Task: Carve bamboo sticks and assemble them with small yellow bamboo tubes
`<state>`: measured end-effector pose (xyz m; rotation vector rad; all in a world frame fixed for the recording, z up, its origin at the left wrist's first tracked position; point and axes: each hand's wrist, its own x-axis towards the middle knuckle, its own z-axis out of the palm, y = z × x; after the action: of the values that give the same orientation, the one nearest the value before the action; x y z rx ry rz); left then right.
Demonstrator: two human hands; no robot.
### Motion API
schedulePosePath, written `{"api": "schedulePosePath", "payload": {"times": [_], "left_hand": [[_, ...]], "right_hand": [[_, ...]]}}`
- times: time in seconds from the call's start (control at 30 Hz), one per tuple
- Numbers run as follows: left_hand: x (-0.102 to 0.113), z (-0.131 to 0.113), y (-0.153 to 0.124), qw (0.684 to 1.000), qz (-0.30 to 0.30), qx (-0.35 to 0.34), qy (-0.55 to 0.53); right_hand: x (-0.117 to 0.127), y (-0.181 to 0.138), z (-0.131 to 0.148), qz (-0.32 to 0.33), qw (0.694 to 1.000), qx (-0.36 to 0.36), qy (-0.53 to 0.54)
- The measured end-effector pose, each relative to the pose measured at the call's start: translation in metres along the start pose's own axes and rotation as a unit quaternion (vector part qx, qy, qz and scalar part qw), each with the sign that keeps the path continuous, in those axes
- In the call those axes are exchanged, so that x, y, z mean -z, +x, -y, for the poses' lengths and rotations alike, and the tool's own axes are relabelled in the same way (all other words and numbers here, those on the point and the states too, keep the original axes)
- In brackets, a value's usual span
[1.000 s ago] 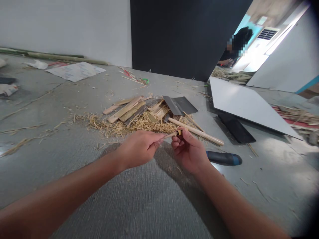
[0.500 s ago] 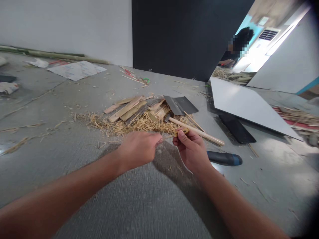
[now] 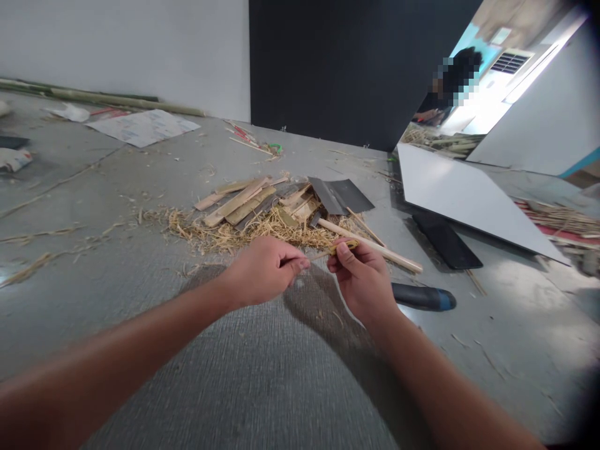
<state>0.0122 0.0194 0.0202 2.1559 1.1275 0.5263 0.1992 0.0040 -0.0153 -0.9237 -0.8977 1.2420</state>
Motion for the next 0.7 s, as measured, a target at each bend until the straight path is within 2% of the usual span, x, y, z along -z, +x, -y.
{"api": "schedulePosePath", "payload": {"times": [0.07, 0.13, 0.2, 0.3, 0.37, 0.43, 0.5, 0.6, 0.7], "left_hand": [[-0.003, 0.001, -0.003, 0.989, -0.062, -0.063, 0.117], [-0.006, 0.002, -0.006, 0.961, -0.115, -0.121, 0.221], [-0.010, 0.003, -0.011, 0.913, -0.168, -0.183, 0.324], [-0.013, 0.001, -0.017, 0.825, -0.226, -0.257, 0.449], [-0.013, -0.002, -0.019, 0.797, -0.240, -0.272, 0.484], [-0.014, -0.003, -0.019, 0.807, -0.232, -0.259, 0.476], [-0.015, -0.003, -0.017, 0.854, -0.205, -0.209, 0.429], [-0.015, -0.003, -0.011, 0.933, -0.141, -0.085, 0.319], [-0.010, -0.006, -0.007, 0.986, -0.074, -0.022, 0.147]], "right_hand": [[-0.001, -0.001, -0.001, -0.006, 1.000, -0.005, -0.003], [-0.002, -0.002, -0.001, -0.014, 1.000, -0.019, 0.004], [-0.003, -0.002, 0.000, -0.023, 0.999, -0.032, 0.019], [-0.004, -0.002, 0.000, -0.036, 0.998, -0.036, 0.036], [-0.003, -0.001, 0.000, -0.039, 0.997, -0.040, 0.044], [-0.003, -0.001, 0.000, -0.041, 0.997, -0.046, 0.050], [-0.004, -0.001, -0.001, -0.037, 0.997, -0.048, 0.049], [-0.005, -0.002, -0.001, -0.022, 0.999, -0.041, 0.027], [-0.005, -0.004, -0.001, -0.009, 1.000, -0.024, 0.005]]}}
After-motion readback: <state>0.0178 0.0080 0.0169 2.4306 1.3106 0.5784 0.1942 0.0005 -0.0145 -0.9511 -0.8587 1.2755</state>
